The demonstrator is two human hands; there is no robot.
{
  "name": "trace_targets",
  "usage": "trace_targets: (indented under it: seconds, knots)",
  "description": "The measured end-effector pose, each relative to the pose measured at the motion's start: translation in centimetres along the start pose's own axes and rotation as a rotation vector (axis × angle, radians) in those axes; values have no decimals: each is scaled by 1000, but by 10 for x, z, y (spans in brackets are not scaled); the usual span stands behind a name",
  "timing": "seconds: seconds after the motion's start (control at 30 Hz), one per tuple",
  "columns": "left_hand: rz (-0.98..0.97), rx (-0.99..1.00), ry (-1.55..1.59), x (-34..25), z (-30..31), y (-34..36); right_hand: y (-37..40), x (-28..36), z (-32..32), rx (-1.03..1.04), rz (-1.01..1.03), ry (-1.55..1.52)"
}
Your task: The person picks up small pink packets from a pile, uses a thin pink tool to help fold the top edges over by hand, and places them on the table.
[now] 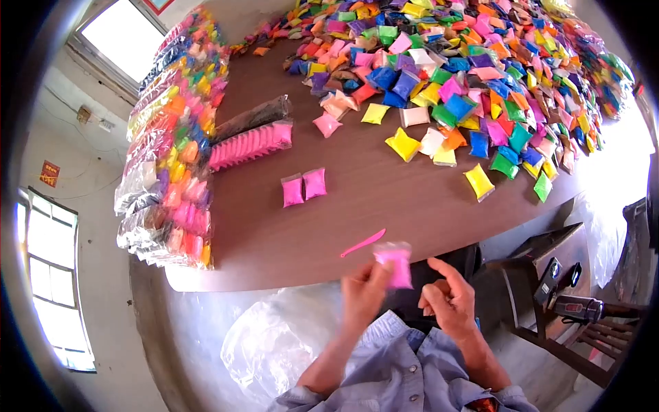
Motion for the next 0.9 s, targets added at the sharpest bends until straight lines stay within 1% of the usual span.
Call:
trace_targets:
  seconds: [0.03, 0.1, 0.13, 0.2, 0.23, 0.3, 0.4, 0.53, 0.63, 0.7, 0.73, 0.8, 0.9]
  knots:
    - [4, -74, 76, -10, 26, -11, -1, -3, 5, -25, -37, -1]
    - [-33, -158, 116, -29, 63, -27, -7, -12, 16, -51, -92, 17]
    - [-27, -165, 115, -33, 80, -34, -11, -17, 20, -69, -105, 21]
    - [62, -243, 75, -31, 116, -44, -14, -24, 23, -86, -126, 7]
    - [63, -253, 69, -37, 124, -46, -16, -21, 22, -82, -115, 53]
    - [40, -198, -131, -52, 131, -50, -16, -28, 22, -87, -119, 39]
    - [2, -242, -236, -64, 144, -58, -17, -33, 21, -83, -110, 55]
    - [-19, -279, -293, -71, 158, -71, -17, -39, 26, -94, -103, 78]
    - [11, -257, -227, -68, 162, -77, -17, -45, 32, -113, -131, 70]
    - [57, -262, -123, -65, 163, -78, -18, -46, 34, -126, -126, 82]
    - [59, -264, -127, -65, 166, -79, -17, -47, 34, -125, -129, 78]
    - [82, -274, 17, -60, 170, -80, -18, -47, 34, -120, -130, 108]
    - [82, -289, 88, -62, 172, -81, -18, -52, 34, -124, -137, 96]
Point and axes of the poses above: each hand's wrist, its own y-axis away from the middle knuckle, its own z-axis out of the back of the hand, x = y × z, the point moved 10 cm from there along -y, towards the middle knuckle, and after that the axes turned 11 degrees about y, right-handed, at the moved point
